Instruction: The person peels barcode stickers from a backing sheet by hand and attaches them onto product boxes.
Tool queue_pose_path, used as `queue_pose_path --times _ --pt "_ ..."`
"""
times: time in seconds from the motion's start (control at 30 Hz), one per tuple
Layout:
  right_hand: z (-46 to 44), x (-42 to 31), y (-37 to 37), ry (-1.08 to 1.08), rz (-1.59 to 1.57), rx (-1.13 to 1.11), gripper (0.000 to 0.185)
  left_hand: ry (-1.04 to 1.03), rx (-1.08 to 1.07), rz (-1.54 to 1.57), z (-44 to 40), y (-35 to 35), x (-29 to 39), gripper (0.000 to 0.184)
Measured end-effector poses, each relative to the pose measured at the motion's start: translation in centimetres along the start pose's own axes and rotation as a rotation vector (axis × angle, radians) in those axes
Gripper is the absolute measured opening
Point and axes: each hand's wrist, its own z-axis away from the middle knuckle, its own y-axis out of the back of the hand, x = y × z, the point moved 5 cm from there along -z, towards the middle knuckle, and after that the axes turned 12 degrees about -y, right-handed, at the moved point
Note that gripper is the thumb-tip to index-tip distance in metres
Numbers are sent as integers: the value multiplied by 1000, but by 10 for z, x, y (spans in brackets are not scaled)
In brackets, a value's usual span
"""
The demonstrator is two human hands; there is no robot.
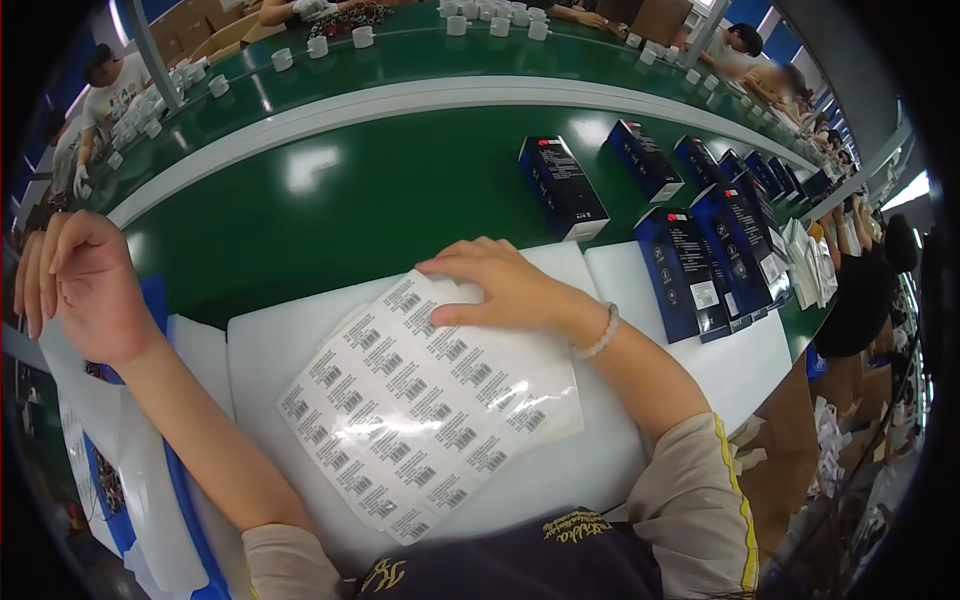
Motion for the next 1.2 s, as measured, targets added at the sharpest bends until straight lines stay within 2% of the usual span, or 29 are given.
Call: queue_pose_path --times 0.07,0.27,0.3,0.37,0.4,0.43,0.5,0.53,0.6,0.63,0.7,0.9,1.03,1.2 --pt "1 -2 -2 8 -16 29 43 11 5 10 2 -1 -1 47" --pt "1 -8 0 -33 -130 28 45 -183 -166 -320 6 -22 22 37" --pt "0 -9 0 -20 -132 23 45 -182 -165 -317 8 -21 8 37" --pt "0 -9 -2 5 -136 10 47 123 -273 -585 12 -10 -49 28" --pt "1 -9 -4 2 -133 6 47 314 -138 -555 16 18 -55 12" --pt "1 -9 -5 11 -132 19 47 288 -165 -1111 28 41 -68 11" --pt "0 -9 -4 34 -123 47 48 654 -279 -1448 55 91 -109 14" --pt "0 -9 -2 48 -117 61 48 1013 -349 -1457 73 111 -119 18" --pt "-2 -8 2 30 -101 53 48 1280 -539 -1486 105 138 -127 23" --pt "-2 -7 2 9 -99 45 47 1278 -535 -1484 109 144 -128 23" --pt "-2 -6 -1 -34 -106 32 46 1292 -298 -1421 114 154 -125 27" --pt "-4 -4 0 -36 -144 27 46 1349 -284 -1544 111 158 -119 26" --pt "-4 -7 0 -30 -219 49 41 1207 -265 -1471 106 148 -124 28" --pt "0 -22 8 15 -365 133 29 1157 -352 -1547 100 129 -132 25"
